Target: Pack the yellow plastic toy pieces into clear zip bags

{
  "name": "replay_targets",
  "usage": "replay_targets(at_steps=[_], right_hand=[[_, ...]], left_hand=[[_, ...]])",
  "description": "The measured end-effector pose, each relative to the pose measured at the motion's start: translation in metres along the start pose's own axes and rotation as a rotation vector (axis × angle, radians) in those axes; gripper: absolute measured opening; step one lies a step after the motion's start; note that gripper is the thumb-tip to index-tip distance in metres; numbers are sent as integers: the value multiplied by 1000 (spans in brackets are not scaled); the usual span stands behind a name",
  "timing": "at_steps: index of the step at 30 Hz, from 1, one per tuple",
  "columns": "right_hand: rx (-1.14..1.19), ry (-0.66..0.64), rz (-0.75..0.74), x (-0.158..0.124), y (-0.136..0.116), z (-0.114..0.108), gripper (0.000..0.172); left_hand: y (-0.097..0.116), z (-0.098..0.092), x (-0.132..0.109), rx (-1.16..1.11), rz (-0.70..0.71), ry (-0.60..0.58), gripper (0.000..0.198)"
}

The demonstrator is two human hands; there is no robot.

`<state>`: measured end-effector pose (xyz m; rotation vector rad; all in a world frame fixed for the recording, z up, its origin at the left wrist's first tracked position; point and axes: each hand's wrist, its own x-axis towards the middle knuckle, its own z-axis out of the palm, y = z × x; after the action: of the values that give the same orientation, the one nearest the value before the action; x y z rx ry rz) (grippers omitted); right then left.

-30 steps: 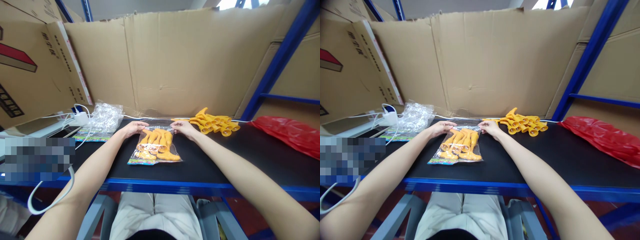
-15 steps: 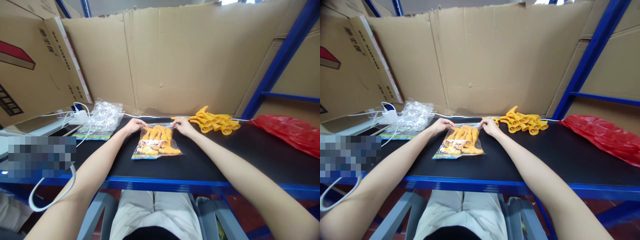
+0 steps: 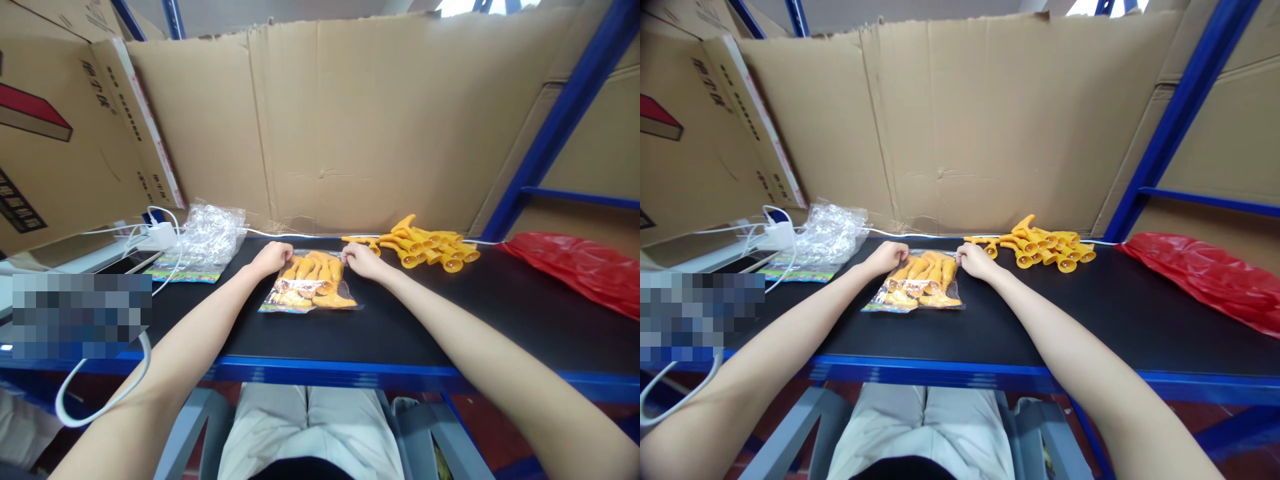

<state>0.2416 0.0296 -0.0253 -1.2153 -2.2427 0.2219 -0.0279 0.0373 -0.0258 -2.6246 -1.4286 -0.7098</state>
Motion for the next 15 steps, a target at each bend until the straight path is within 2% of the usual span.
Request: replay_targets(at_steps=[8, 11, 15], right_hand=[[167, -103, 101, -2, -5, -7, 27], [251, -129, 95, -5, -7, -11, 27], [348, -177, 166, -8, -12, -15, 19]], left_hand=[[13, -2, -2, 246, 40, 21, 21], [16, -1, -2, 285, 62, 39, 22], [19, -1, -2, 332, 49, 35, 21]])
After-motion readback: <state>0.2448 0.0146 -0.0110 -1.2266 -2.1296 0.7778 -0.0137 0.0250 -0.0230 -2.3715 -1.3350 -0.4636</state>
